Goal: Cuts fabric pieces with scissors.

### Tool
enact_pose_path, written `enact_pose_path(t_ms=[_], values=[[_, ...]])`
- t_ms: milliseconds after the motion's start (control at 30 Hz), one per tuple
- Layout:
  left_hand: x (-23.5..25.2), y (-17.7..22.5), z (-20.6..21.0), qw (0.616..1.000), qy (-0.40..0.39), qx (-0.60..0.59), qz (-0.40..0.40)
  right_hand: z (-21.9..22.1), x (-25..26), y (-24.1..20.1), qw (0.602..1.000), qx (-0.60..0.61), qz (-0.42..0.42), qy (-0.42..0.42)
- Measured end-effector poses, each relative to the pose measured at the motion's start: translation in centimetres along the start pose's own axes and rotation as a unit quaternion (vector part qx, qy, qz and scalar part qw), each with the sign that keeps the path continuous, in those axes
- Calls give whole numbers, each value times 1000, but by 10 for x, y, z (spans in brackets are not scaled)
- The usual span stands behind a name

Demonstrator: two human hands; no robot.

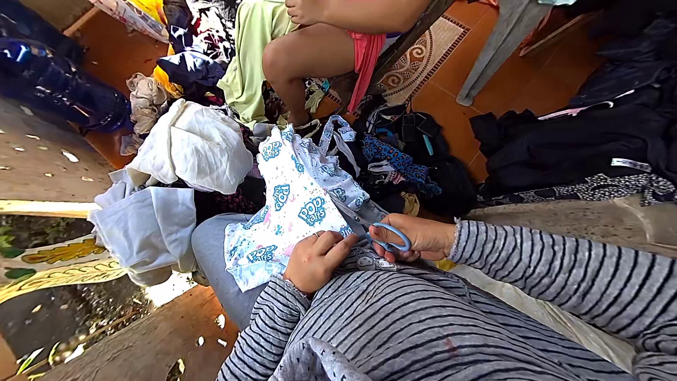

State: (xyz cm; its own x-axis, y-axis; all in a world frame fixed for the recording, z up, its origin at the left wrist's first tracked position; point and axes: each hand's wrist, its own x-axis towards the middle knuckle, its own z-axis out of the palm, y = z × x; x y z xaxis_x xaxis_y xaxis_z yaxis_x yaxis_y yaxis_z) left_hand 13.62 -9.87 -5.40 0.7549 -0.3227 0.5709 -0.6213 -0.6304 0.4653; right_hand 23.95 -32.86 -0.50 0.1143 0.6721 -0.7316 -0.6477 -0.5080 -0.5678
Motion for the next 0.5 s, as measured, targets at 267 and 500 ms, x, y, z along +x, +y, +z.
enact_pose_path(t_ms=[267, 500], values=[[-1, 2, -1, 1000, 1, -5, 14, 3, 20, -18, 1000, -6, -3, -5], [-2, 3, 0, 1000, 9, -14, 23, 7, 29, -24, 1000, -1, -25, 17]])
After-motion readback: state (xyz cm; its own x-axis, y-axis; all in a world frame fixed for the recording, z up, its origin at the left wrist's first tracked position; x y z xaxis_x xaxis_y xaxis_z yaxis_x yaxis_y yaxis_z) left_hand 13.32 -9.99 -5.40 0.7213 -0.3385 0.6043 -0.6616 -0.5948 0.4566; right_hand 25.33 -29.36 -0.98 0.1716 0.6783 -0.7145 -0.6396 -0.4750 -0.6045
